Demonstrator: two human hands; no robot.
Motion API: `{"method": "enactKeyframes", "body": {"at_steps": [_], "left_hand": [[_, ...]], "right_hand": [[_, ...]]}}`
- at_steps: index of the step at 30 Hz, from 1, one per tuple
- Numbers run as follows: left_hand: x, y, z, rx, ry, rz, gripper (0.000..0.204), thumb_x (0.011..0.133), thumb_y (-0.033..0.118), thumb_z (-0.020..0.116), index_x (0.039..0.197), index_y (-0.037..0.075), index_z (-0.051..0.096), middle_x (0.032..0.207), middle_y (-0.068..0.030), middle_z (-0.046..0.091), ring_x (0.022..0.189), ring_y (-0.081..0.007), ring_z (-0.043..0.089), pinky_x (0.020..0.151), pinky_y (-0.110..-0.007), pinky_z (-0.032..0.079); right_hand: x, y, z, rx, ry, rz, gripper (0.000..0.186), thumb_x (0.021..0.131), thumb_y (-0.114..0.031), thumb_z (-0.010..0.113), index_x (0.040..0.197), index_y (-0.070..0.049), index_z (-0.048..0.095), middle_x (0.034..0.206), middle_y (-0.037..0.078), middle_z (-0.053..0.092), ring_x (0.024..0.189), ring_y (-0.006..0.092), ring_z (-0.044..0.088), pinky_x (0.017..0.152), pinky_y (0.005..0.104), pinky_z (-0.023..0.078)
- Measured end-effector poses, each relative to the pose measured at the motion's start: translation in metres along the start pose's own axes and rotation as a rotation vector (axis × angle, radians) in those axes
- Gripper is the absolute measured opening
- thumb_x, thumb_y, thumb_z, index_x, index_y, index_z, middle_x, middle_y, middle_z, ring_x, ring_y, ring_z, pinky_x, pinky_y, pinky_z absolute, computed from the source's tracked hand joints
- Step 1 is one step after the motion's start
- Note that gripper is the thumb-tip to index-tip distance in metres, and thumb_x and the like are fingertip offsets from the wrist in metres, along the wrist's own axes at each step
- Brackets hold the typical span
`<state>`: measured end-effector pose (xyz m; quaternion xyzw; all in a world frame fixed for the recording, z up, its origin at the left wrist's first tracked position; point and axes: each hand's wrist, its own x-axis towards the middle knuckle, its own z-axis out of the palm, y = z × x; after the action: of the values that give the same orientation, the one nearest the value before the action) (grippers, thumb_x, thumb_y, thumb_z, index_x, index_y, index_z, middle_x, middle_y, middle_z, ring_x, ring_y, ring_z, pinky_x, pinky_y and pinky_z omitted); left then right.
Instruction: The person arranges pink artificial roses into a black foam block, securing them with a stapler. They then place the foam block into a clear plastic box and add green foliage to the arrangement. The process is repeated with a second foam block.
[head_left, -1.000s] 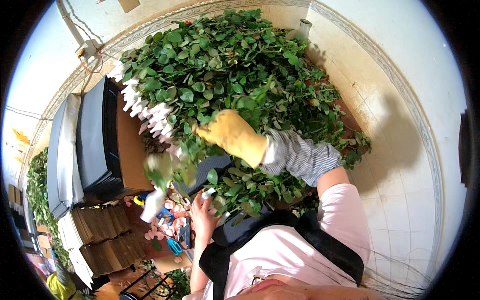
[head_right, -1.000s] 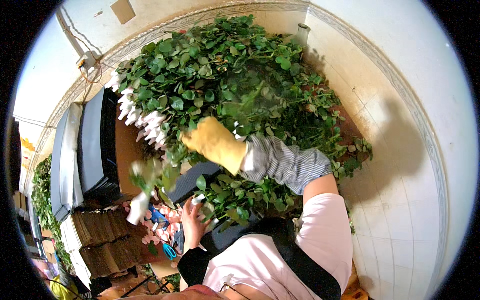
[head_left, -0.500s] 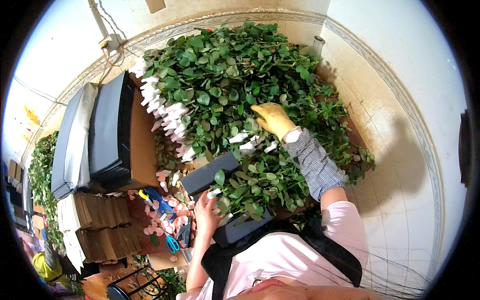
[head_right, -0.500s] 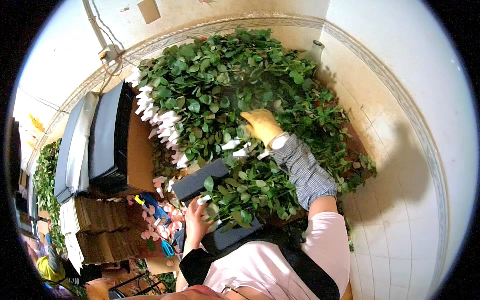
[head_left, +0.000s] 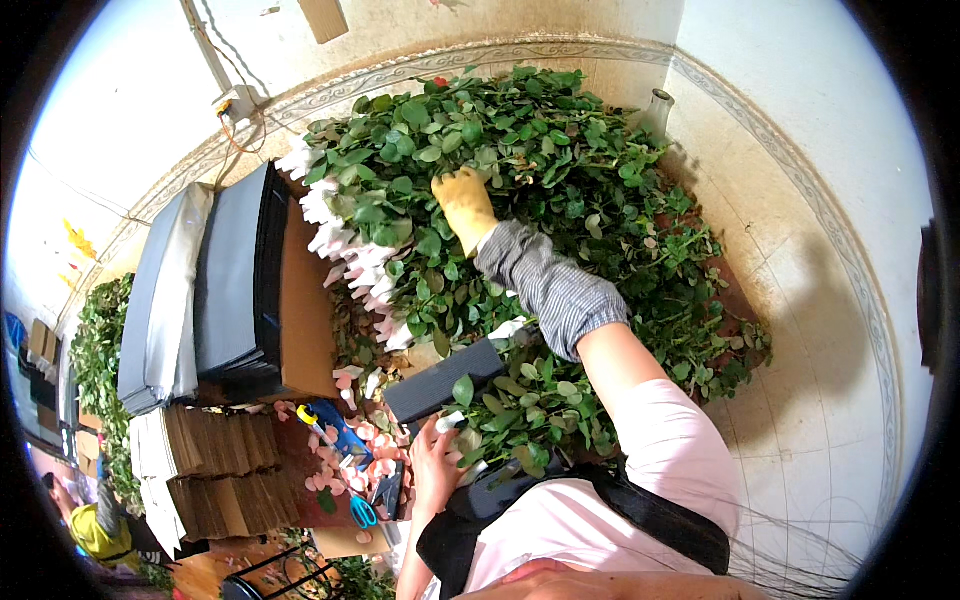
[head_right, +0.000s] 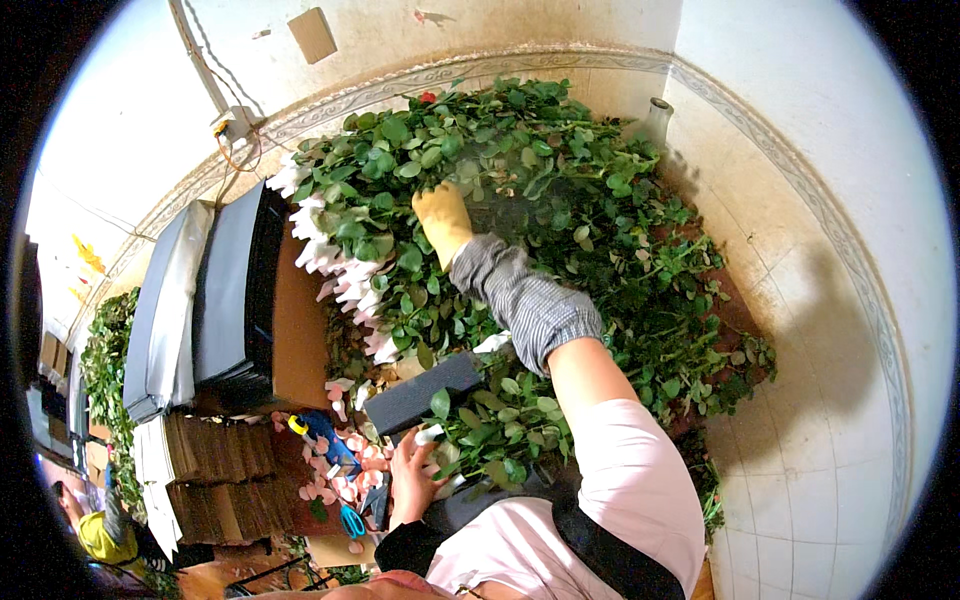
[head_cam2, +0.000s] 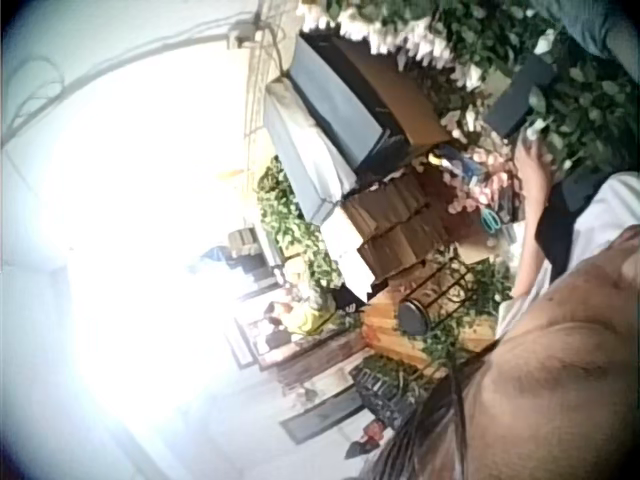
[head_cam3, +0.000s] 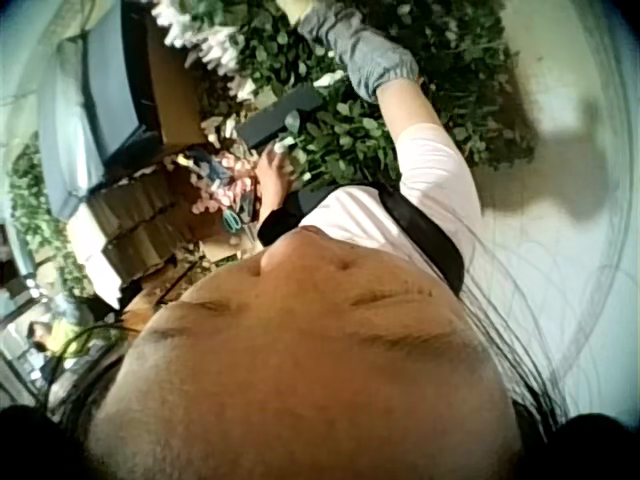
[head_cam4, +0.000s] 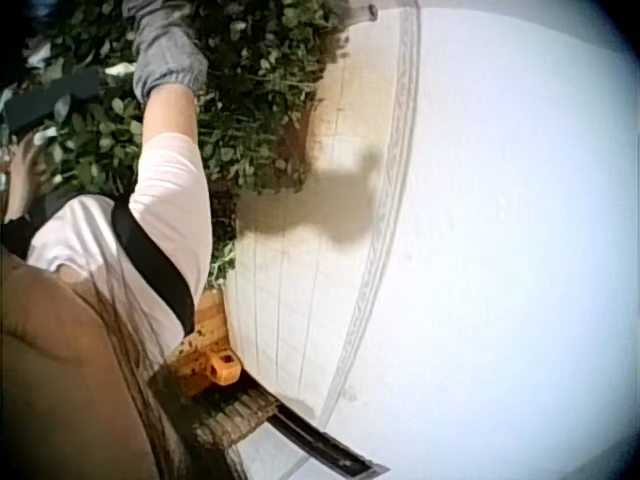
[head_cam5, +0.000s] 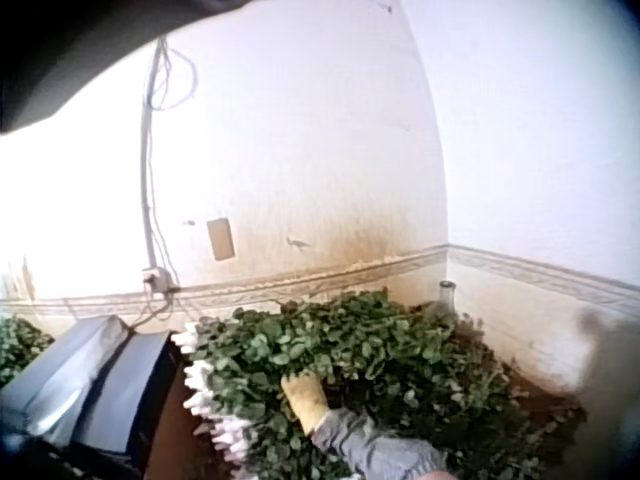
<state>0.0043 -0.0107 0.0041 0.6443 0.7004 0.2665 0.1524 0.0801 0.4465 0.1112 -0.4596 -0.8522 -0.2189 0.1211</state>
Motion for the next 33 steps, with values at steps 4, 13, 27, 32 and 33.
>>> {"method": "enactKeyframes", "body": {"at_steps": [4,13,27,32,33], "left_hand": [[0.001,0.000,0.001,-0.021,-0.018,-0.008,0.060,0.055,0.014,0.092,0.112,0.011,0.072,0.144,-0.0165,0.050,0.129,-0.0375,0.051,0.106,-0.049,0.042],[0.004,0.000,-0.002,0.014,0.012,0.041,0.066,0.055,0.011,0.093,0.116,0.011,0.068,0.146,-0.0156,0.049,0.129,-0.0375,0.051,0.106,-0.048,0.044],[0.001,-0.005,-0.003,-0.008,-0.018,-0.006,0.067,0.055,0.013,0.092,0.118,0.015,0.068,0.148,-0.0123,0.048,0.131,-0.0356,0.049,0.109,-0.049,0.040],[-0.002,-0.009,0.002,-0.046,0.017,-0.026,0.061,0.057,0.002,0.082,0.116,0.014,0.069,0.144,-0.0144,0.053,0.128,-0.0357,0.052,0.107,-0.049,0.041],[-0.004,-0.016,0.008,-0.029,0.013,-0.021,0.058,0.060,0.001,0.080,0.116,0.015,0.069,0.145,-0.0146,0.052,0.128,-0.0358,0.052,0.107,-0.049,0.041]], "right_hand": [[-0.009,-0.001,-0.008,0.022,-0.097,0.018,0.029,0.090,-0.017,0.068,0.119,-0.015,0.069,0.109,0.001,0.073,0.101,0.0213,0.070,0.091,0.0383,0.052],[-0.007,0.004,-0.023,0.031,-0.145,-0.022,0.011,0.087,-0.014,0.068,0.089,-0.017,0.078,0.097,0.005,0.076,0.098,0.0238,0.072,0.085,0.0372,0.054],[-0.018,-0.008,-0.128,0.192,0.226,0.026,0.039,0.087,-0.023,0.074,0.120,-0.006,0.062,0.082,0.008,0.067,0.081,0.0235,0.064,0.077,0.0395,0.048],[0.108,0.021,-0.137,0.251,0.422,0.035,0.058,0.091,-0.024,0.072,0.141,-0.009,0.047,0.123,0.013,0.065,0.115,0.0280,0.061,0.105,0.0419,0.046],[0.137,0.034,-0.123,0.220,0.426,0.057,0.066,0.091,-0.025,0.073,0.147,-0.009,0.043,0.136,0.015,0.060,0.127,0.0291,0.056,0.113,0.0430,0.042]]}}
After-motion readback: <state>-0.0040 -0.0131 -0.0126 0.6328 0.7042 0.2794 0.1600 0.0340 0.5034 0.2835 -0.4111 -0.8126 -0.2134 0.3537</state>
